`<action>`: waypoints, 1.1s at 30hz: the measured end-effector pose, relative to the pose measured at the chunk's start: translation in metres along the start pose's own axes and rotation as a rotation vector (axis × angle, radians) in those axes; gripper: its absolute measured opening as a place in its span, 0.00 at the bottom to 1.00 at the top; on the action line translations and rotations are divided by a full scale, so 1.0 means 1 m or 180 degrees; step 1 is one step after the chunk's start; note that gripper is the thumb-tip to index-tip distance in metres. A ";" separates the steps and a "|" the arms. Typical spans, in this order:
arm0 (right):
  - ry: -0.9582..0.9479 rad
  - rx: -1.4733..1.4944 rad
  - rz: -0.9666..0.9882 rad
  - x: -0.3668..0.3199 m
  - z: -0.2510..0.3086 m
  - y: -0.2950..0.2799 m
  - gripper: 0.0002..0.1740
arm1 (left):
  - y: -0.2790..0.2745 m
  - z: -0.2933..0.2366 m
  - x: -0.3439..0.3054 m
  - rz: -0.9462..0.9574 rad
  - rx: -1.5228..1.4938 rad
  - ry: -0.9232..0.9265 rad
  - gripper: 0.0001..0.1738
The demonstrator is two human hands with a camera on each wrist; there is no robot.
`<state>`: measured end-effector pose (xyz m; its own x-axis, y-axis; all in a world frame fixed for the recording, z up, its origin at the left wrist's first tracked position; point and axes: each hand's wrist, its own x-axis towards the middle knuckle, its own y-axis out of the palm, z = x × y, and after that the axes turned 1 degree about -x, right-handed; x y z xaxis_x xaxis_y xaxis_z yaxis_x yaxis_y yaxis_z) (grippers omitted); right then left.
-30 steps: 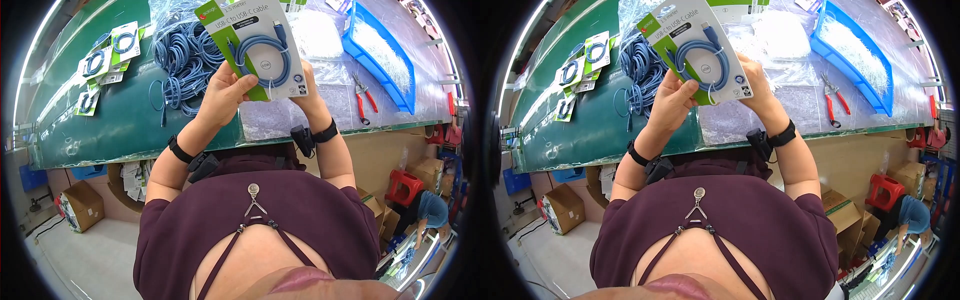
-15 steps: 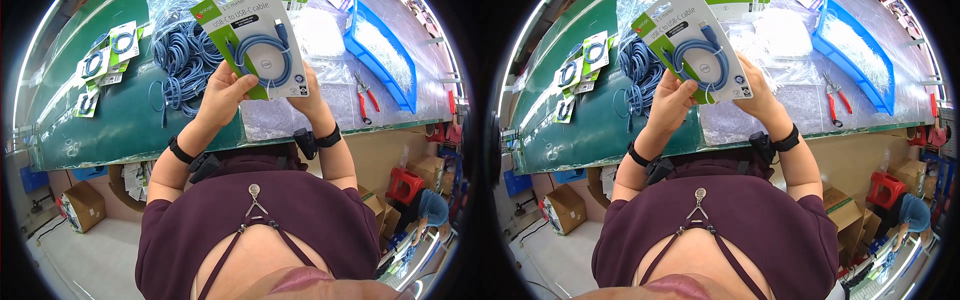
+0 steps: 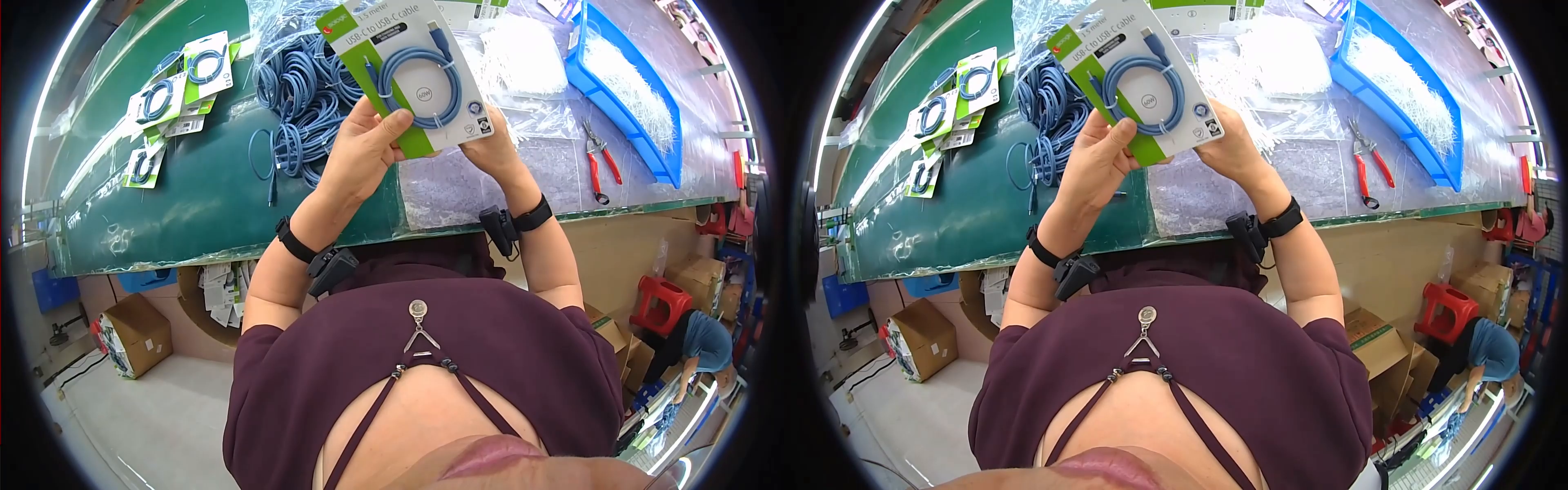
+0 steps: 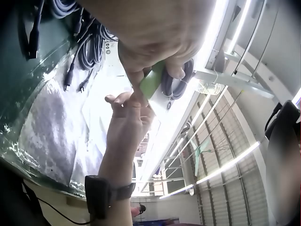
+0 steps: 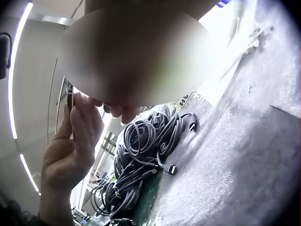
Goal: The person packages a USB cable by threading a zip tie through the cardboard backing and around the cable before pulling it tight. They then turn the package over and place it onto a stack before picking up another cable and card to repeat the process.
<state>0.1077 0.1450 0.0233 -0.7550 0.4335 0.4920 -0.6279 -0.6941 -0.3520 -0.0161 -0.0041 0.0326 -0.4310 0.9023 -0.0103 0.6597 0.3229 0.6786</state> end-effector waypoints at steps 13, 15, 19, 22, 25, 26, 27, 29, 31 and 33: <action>-0.0549 -0.0602 0.0132 -0.008 -0.024 0.010 0.19 | -0.004 0.006 -0.009 0.0058 -0.0227 -0.0259 0.21; -0.0512 -0.0764 0.0150 -0.006 -0.021 0.013 0.18 | -0.008 0.006 -0.011 0.0026 -0.0060 -0.0233 0.20; -0.0409 -0.0914 0.0414 -0.009 -0.039 0.014 0.21 | -0.008 0.007 -0.012 -0.0062 -0.0117 -0.0219 0.19; -0.0309 -0.0761 0.0369 -0.010 -0.044 0.017 0.21 | -0.007 0.002 -0.011 -0.0132 -0.0125 -0.0206 0.18; -0.0191 -0.0712 0.0306 -0.006 -0.041 0.013 0.21 | -0.009 -0.006 -0.013 -0.0088 -0.0050 -0.0184 0.18; -0.0107 -0.0736 0.0270 -0.005 -0.036 0.011 0.20 | -0.010 -0.009 -0.015 -0.0019 0.0021 -0.0182 0.18; -0.0017 -0.0760 0.0223 -0.002 -0.032 0.009 0.20 | -0.011 -0.012 -0.016 0.0057 0.0097 -0.0190 0.18; 0.0234 -0.0217 -0.0020 0.010 -0.027 0.005 0.21 | -0.014 -0.015 -0.015 -0.0042 0.0176 -0.0163 0.18; 0.0751 0.0913 -0.0485 0.024 -0.012 0.000 0.22 | -0.018 -0.014 -0.016 -0.0291 0.0333 -0.0133 0.18; 0.0341 0.0350 -0.0253 0.043 0.027 -0.001 0.25 | -0.026 -0.010 -0.016 -0.0272 0.0511 -0.0164 0.18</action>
<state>0.0814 0.1488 0.0667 -0.7232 0.5442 0.4253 -0.6665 -0.7112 -0.2233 -0.0322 -0.0294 0.0222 -0.4602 0.8818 -0.1033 0.7137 0.4366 0.5477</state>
